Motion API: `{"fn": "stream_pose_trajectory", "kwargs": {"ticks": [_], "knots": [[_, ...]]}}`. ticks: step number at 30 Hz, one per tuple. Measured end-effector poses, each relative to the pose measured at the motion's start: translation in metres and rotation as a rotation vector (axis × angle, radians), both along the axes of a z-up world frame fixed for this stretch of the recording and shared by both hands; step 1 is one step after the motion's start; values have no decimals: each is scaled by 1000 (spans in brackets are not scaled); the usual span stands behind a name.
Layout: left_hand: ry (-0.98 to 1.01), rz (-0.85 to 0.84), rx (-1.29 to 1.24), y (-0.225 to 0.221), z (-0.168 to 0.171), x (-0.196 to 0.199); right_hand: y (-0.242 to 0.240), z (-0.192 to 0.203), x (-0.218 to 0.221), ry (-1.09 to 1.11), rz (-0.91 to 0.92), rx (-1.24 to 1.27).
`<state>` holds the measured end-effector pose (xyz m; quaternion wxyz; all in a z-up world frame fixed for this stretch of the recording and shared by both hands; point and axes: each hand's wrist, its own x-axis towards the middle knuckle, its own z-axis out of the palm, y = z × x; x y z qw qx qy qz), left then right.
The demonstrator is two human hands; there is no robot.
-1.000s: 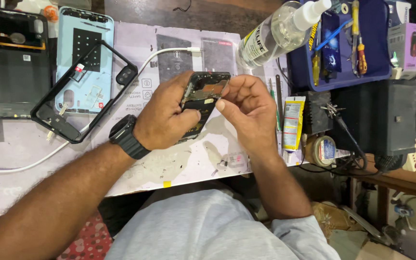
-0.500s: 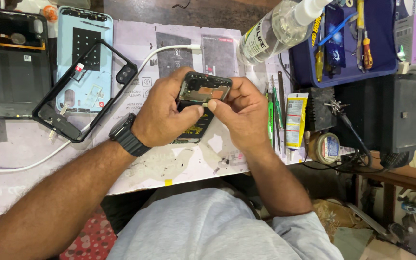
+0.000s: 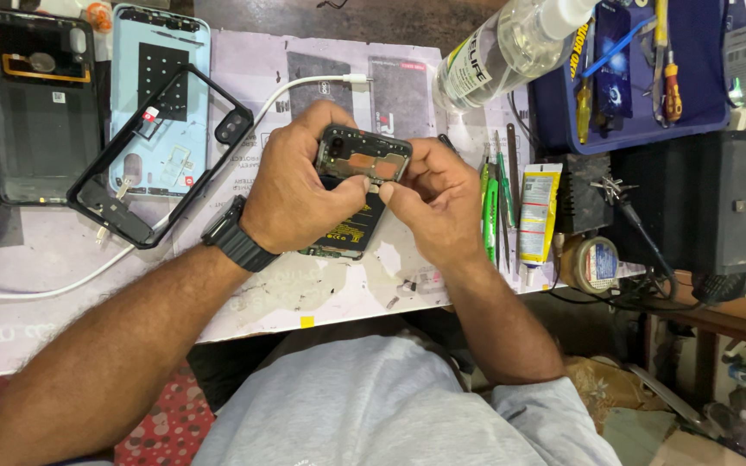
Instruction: The person assembles a mobile phone by placing the battery into the chassis, connecting internal ribbon cables to the motherboard, and securing a small internal cover plate by hand.
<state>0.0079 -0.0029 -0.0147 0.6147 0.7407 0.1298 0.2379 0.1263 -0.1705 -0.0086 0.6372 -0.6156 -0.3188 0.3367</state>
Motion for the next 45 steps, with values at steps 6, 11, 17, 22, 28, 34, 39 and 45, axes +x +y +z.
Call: {"fn": "stream_pose_trajectory", "kwargs": {"ticks": [6,11,17,22,28,34,39,45], "knots": [[-22,-11,3,0,2,-1,3,-2,-2,19,1,23],[-7,-25,-3,0,3,0,6,-3,-4,44,-9,36],[-70,-30,9,0,2,-2,7,-6,-5,-2,-18,41],[-7,17,-7,-1,5,-1,5,-4,-3,0,4,25],[-20,23,63,-1,8,-2,4,-6,-3,-21,0,-7],[5,-3,42,0,7,-2,8,-5,-5,17,-10,20],[-11,9,69,-1,7,-2,5,-7,-3,2,11,34],[19,18,56,-1,7,-2,2,-6,1,-55,38,12]]}}
